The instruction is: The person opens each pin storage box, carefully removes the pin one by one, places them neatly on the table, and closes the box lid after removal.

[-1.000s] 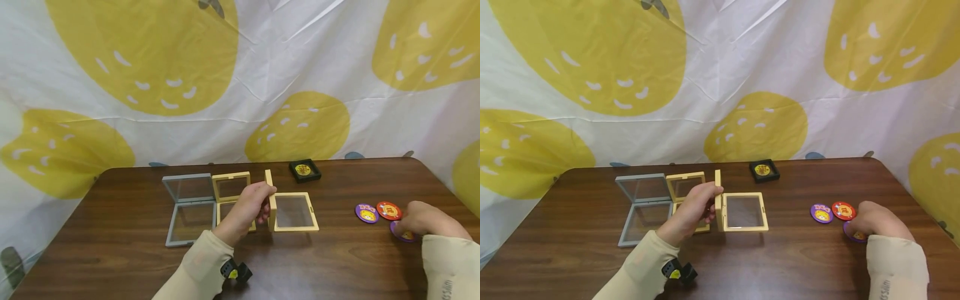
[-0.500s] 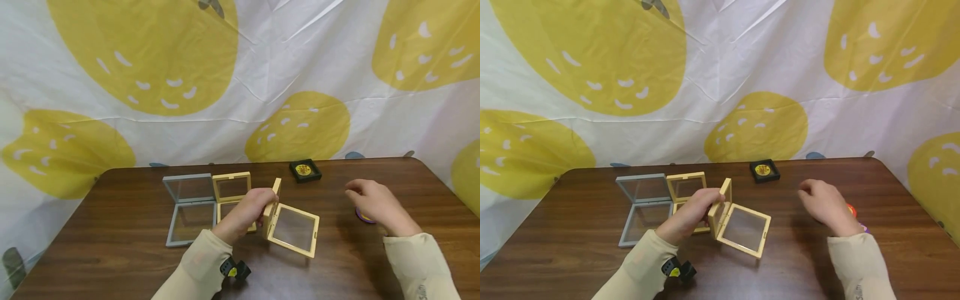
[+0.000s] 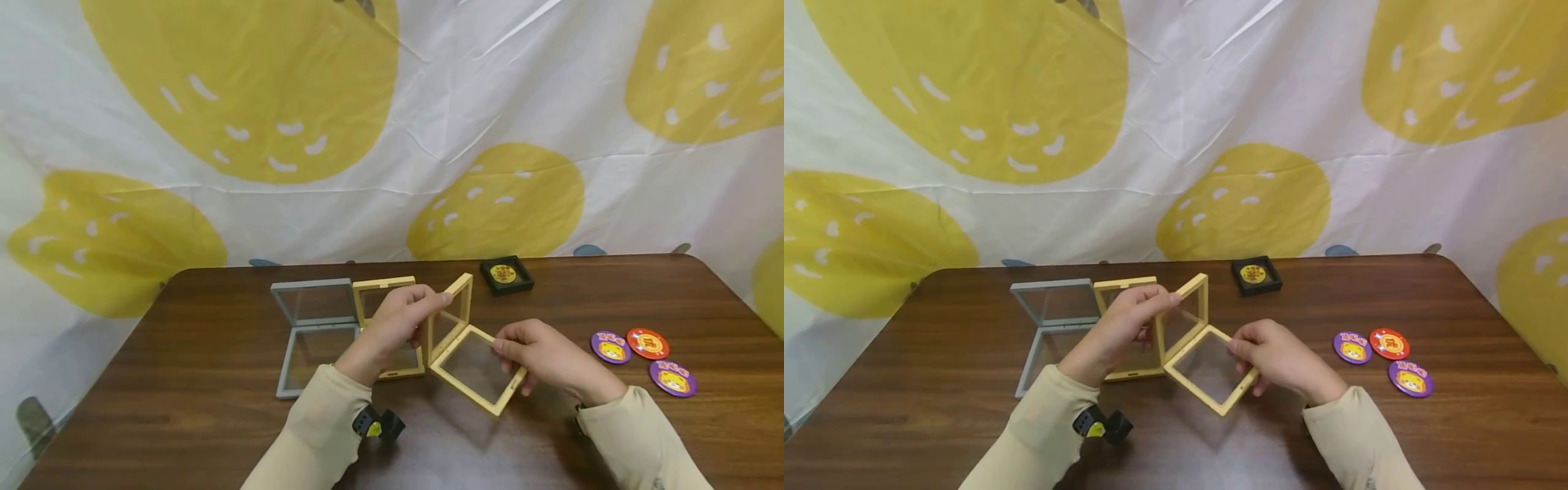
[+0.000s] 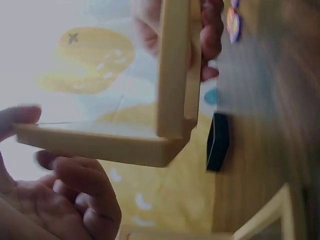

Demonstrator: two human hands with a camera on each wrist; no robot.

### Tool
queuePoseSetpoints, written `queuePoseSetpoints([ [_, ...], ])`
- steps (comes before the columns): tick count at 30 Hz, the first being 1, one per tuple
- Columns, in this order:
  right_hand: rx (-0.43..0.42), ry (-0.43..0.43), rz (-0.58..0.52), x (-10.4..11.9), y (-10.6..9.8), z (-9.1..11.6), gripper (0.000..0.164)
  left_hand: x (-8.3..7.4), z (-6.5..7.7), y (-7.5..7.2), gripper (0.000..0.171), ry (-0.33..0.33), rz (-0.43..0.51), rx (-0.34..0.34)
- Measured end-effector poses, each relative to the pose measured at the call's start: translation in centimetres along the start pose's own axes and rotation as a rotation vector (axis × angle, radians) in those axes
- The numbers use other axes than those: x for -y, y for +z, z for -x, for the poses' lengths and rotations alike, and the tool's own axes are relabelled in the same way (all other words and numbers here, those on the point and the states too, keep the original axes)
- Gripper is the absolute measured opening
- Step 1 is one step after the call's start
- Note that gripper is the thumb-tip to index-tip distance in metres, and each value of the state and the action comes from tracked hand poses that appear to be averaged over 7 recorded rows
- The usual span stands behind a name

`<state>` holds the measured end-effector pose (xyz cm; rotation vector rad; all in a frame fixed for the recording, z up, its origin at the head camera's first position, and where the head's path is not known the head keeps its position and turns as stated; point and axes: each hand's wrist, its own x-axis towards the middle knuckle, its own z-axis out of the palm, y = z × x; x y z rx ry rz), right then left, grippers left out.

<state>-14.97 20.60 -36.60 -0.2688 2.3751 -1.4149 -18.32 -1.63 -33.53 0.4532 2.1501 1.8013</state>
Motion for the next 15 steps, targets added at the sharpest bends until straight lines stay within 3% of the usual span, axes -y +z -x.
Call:
queuePoseSetpoints([
  [3, -0.021, 0.020, -0.003, -0.1, 0.2, 0.0, 0.026, -0.1, 0.1, -0.2, 0.021, 0.073, -0.134, -0.066],
  [6, -0.059, 0.037, 0.069, -0.3, 0.3, -0.1, 0.026, 0.1, 0.2, -0.1, 0.022, 0.187, -0.411, -0.196],
  [10, -0.146, 0.031, 0.374, -0.1, 0.5, 0.2, 0.024, 0.6, 0.3, 0.5, 0.020, 0.310, -0.787, -0.370],
  [12, -0.198, 0.018, 0.551, 0.2, 0.7, 0.4, 0.022, 0.9, 0.3, 0.7, 0.021, 0.355, -0.881, -0.411],
  [15, -0.264, -0.013, 0.718, 0.8, 1.0, 0.7, 0.020, 1.2, 0.3, 1.0, 0.023, 0.395, -0.921, -0.443],
])
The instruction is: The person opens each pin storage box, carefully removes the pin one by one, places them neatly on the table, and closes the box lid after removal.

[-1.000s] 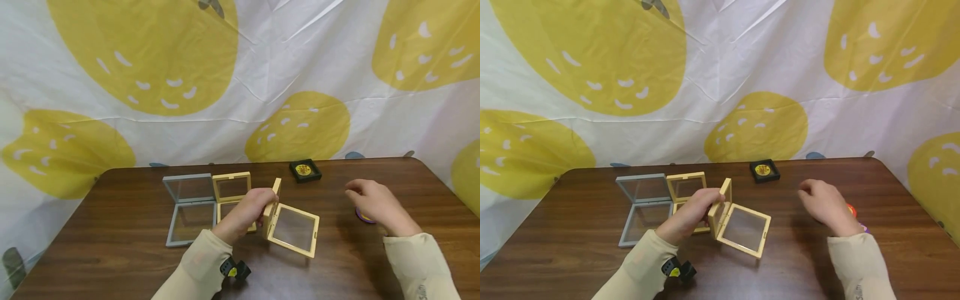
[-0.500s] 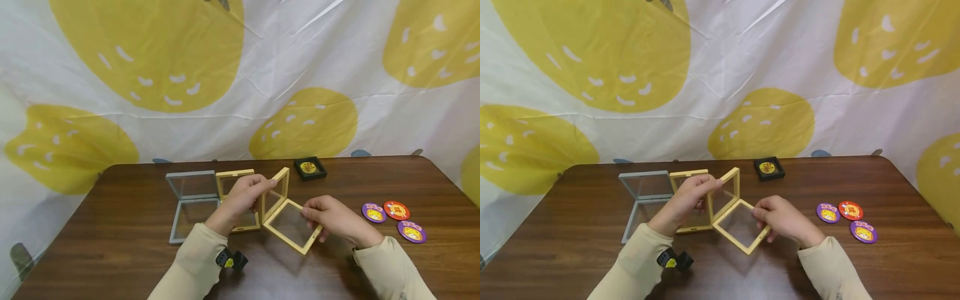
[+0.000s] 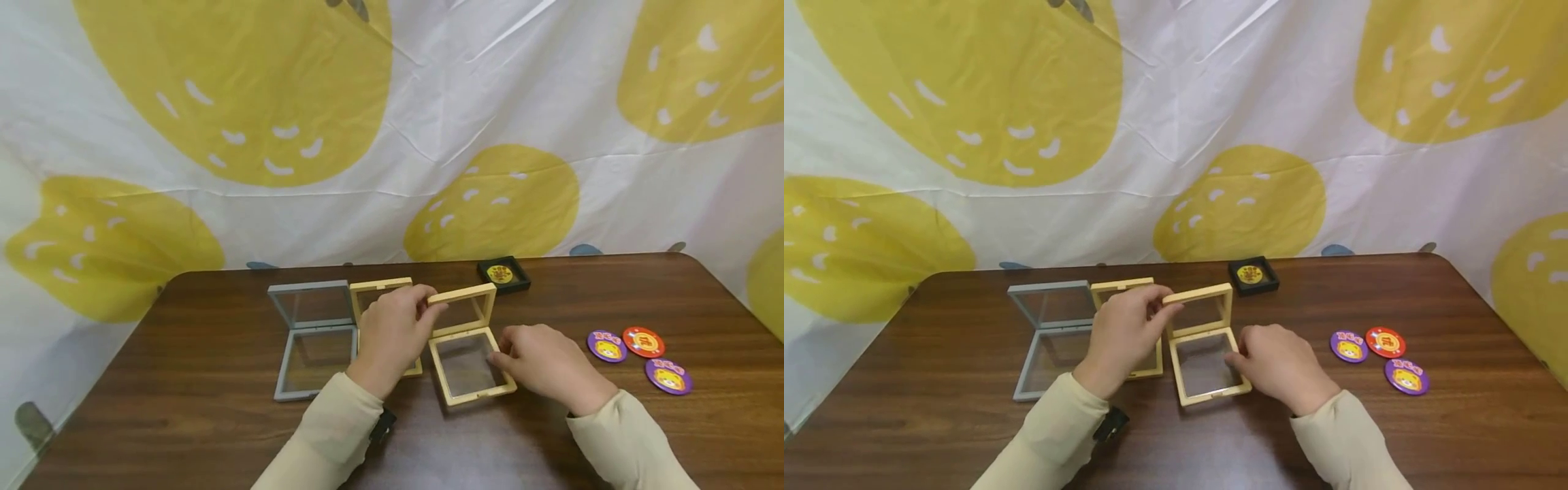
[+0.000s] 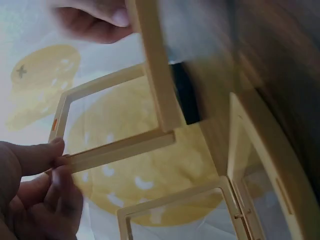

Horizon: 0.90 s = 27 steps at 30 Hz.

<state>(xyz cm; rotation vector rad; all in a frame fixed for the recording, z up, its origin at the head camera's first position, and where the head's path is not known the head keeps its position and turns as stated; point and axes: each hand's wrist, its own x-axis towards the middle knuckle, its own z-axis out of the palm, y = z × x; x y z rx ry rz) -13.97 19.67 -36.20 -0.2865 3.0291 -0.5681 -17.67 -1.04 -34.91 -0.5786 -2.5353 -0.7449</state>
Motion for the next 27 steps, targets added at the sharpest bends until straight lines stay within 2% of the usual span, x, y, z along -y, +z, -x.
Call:
queuePoseSetpoints([
  [4, -0.141, -0.082, 0.053, 0.7, 0.0, 0.1, 0.022, 0.1, 0.1, 0.2, 0.023, 0.030, -0.072, -0.061],
  [7, -0.217, -0.218, 0.085, 1.0, 0.2, 0.2, 0.023, 0.2, 0.1, 0.4, 0.022, 0.026, -0.091, -0.068],
  [11, -0.201, -0.452, 0.169, 1.2, 0.9, 0.2, 0.023, 0.1, 0.1, 0.6, 0.024, 0.002, -0.074, -0.041],
  [14, -0.161, -0.554, 0.234, 1.3, 1.6, 0.1, 0.024, 0.1, 0.1, 0.8, 0.025, -0.016, -0.064, -0.023],
  [20, -0.165, -0.594, 0.292, 1.2, 2.7, -0.1, 0.022, 0.1, 0.1, 1.0, 0.022, -0.029, -0.045, 0.022],
  [27, -0.188, -0.585, 0.299, 1.2, 3.6, -0.5, 0.022, 0.3, 0.0, 1.1, 0.021, -0.047, -0.047, 0.050],
])
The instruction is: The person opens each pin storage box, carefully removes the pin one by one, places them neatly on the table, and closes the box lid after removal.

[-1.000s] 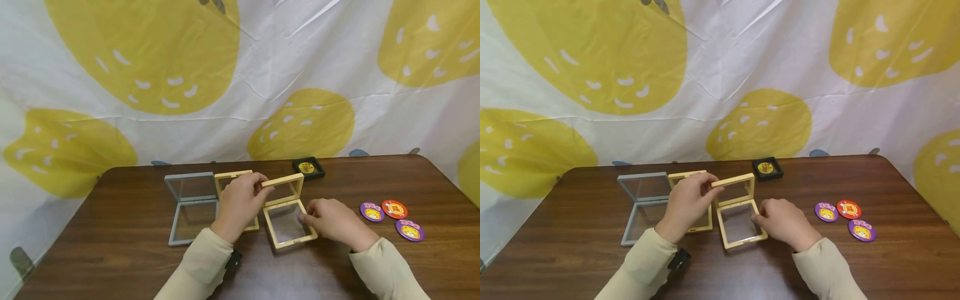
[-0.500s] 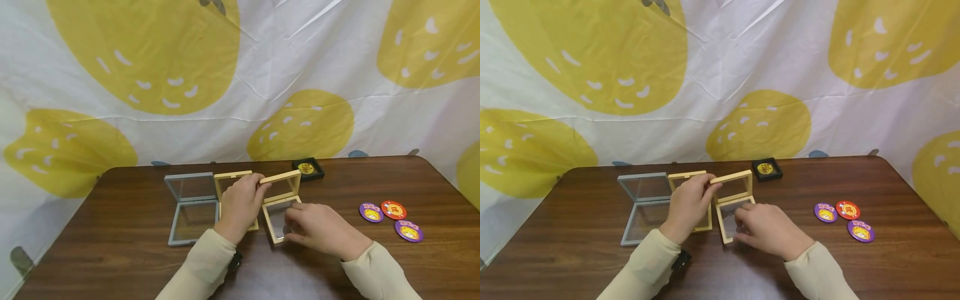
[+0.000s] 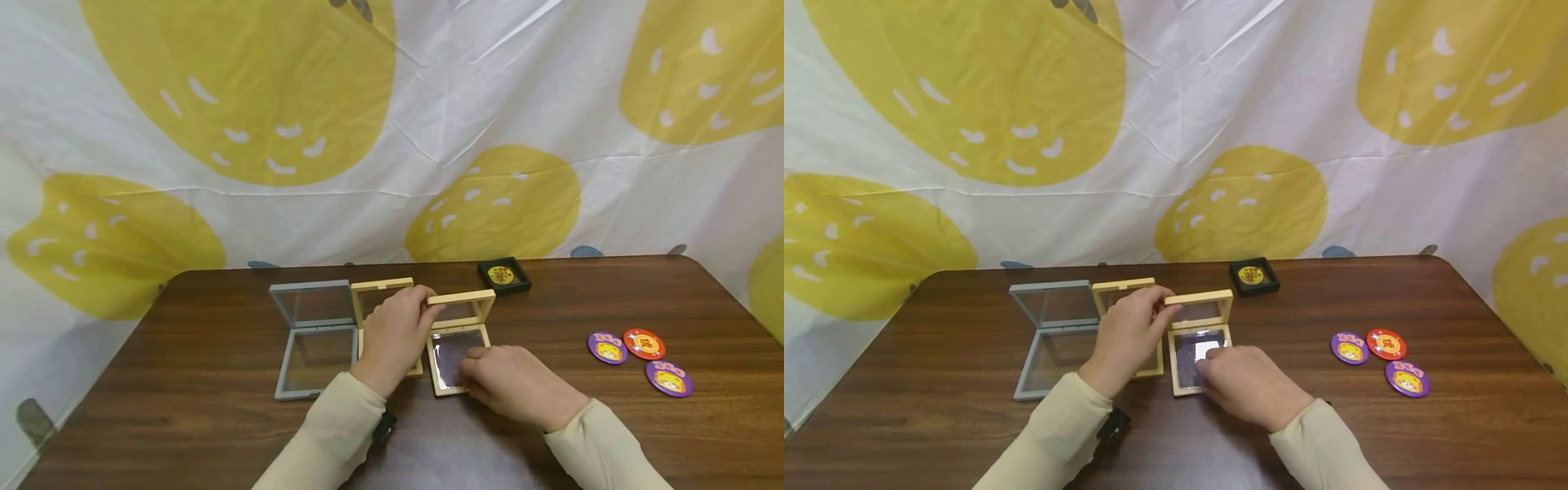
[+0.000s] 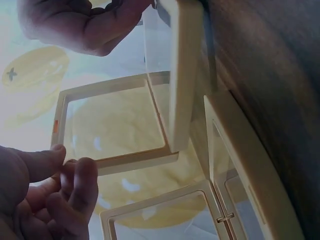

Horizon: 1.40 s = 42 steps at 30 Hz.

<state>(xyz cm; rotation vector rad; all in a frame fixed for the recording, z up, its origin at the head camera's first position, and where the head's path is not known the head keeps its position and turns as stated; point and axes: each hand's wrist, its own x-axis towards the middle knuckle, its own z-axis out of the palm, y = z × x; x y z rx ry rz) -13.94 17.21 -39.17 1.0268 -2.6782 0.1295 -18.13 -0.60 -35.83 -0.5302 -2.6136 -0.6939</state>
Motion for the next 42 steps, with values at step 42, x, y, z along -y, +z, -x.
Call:
queuePoseSetpoints([
  [42, -0.087, 0.391, -0.024, -3.2, 0.2, 0.3, 0.015, -0.3, 0.3, -0.9, 0.022, 0.016, -0.078, 0.126],
])
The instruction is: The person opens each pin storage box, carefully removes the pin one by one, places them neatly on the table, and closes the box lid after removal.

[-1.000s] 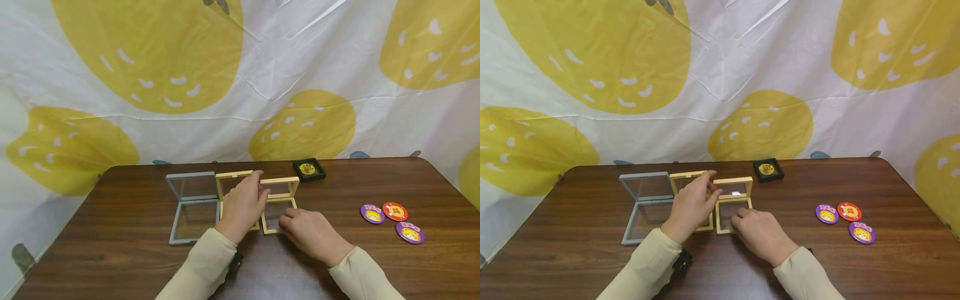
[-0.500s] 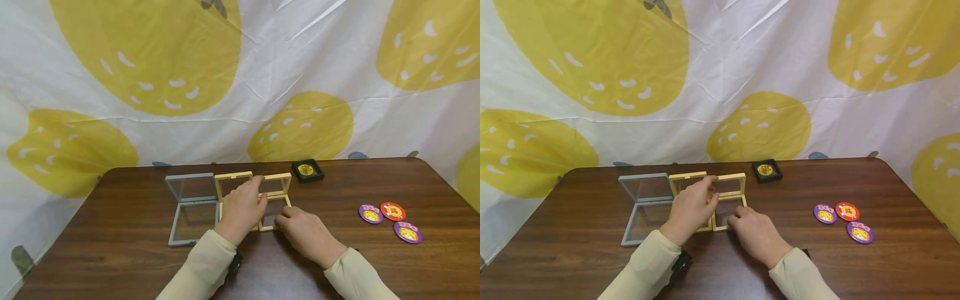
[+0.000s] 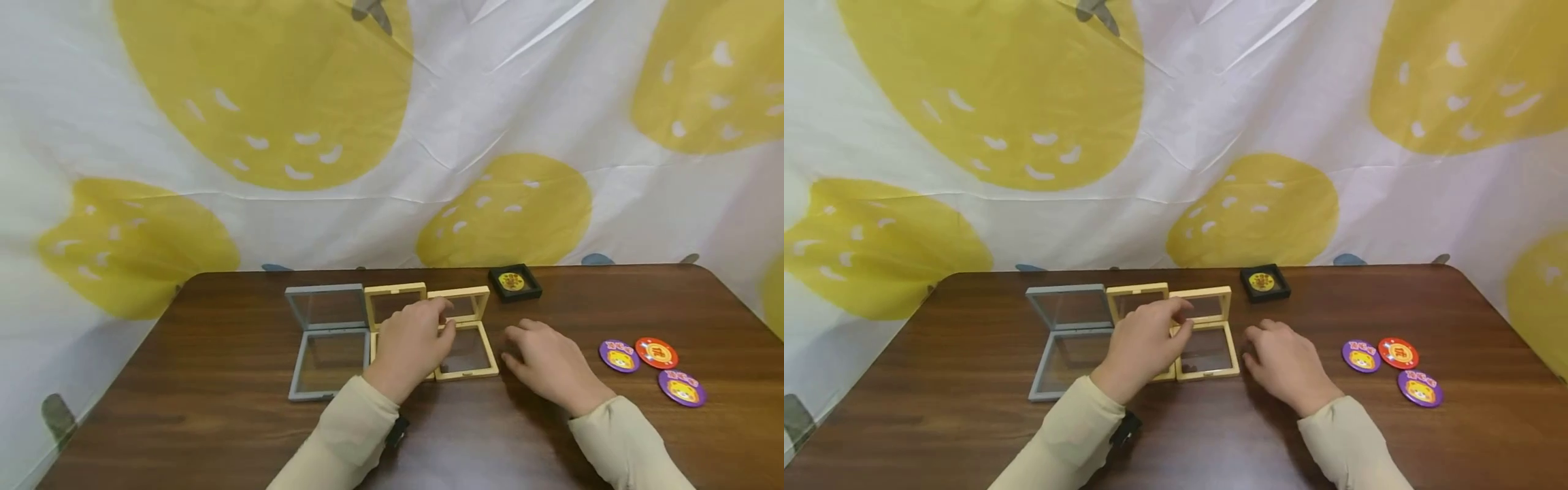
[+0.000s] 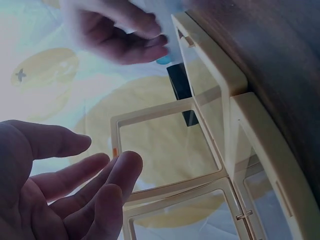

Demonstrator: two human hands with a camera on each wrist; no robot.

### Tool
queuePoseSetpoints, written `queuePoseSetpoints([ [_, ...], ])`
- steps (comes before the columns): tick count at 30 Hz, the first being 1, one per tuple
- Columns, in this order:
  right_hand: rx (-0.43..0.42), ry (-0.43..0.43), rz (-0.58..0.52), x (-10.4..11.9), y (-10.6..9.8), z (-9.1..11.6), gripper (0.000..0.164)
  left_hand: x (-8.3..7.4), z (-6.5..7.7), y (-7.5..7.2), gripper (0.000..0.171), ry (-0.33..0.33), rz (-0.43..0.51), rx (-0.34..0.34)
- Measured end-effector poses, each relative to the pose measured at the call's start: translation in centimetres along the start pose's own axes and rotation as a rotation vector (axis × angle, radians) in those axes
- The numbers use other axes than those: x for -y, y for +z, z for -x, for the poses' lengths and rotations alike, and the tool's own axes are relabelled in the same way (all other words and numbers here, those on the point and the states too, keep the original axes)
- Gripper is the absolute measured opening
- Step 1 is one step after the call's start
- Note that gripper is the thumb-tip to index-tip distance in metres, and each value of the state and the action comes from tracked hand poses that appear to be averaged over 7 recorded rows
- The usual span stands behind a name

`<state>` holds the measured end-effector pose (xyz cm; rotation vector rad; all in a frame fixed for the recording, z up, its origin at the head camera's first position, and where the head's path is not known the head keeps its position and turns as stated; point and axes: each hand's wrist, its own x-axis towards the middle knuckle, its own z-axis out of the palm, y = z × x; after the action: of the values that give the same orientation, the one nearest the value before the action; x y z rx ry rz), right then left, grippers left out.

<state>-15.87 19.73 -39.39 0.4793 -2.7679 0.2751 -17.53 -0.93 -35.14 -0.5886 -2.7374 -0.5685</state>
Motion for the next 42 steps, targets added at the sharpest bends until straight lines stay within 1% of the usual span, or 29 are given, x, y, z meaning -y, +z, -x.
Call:
queuePoseSetpoints([
  [3, 0.071, 0.084, -0.008, -1.5, -0.3, -0.1, 0.019, -0.3, -0.1, 0.2, 0.020, 0.006, 0.005, 0.013],
  [6, 0.124, 0.152, -0.024, -2.6, -1.0, -0.9, 0.027, -0.4, -0.1, 0.3, 0.020, -0.001, -0.003, 0.017],
  [8, 0.152, 0.190, -0.040, -3.2, -1.5, -1.6, 0.035, -0.5, 0.0, 0.2, 0.020, 0.004, -0.009, 0.021],
  [10, 0.160, 0.218, -0.052, -3.8, -1.8, -2.5, 0.041, -0.6, 0.1, 0.3, 0.020, 0.015, -0.014, 0.027],
  [13, 0.171, 0.205, -0.058, -4.2, -1.6, -3.7, 0.049, -0.7, 0.2, 0.5, 0.020, 0.035, -0.017, 0.033],
  [16, 0.204, 0.154, -0.030, -4.3, -0.8, -4.4, 0.054, -0.8, 0.4, 0.8, 0.019, 0.048, -0.031, 0.037],
  [19, 0.223, 0.109, 0.009, -4.2, 0.0, -4.7, 0.055, -0.8, 0.5, 0.9, 0.019, 0.054, -0.047, 0.022],
  [22, 0.218, 0.103, 0.040, -3.9, 0.2, -4.7, 0.056, -0.7, 0.5, 0.7, 0.018, 0.057, -0.052, 0.017],
  [26, 0.234, 0.116, 0.040, -3.8, 0.1, -4.6, 0.058, -0.7, 0.4, 0.7, 0.015, 0.060, -0.049, 0.029],
  [31, 0.232, 0.114, 0.061, -3.6, -0.2, -4.2, 0.054, -0.8, 0.4, 1.1, 0.013, 0.070, -0.053, 0.026],
  [35, 0.220, 0.102, 0.083, -2.9, -0.9, -3.5, 0.045, -0.8, 0.5, 1.1, 0.014, 0.081, -0.054, 0.023],
  [38, 0.225, 0.103, 0.079, -2.2, -1.5, -2.9, 0.036, -0.7, 0.5, 1.1, 0.014, 0.093, -0.061, 0.011],
  [42, 0.244, 0.141, 0.072, -1.4, -2.4, -2.2, 0.018, -0.8, 0.6, 1.1, 0.014, 0.113, -0.066, 0.014],
])
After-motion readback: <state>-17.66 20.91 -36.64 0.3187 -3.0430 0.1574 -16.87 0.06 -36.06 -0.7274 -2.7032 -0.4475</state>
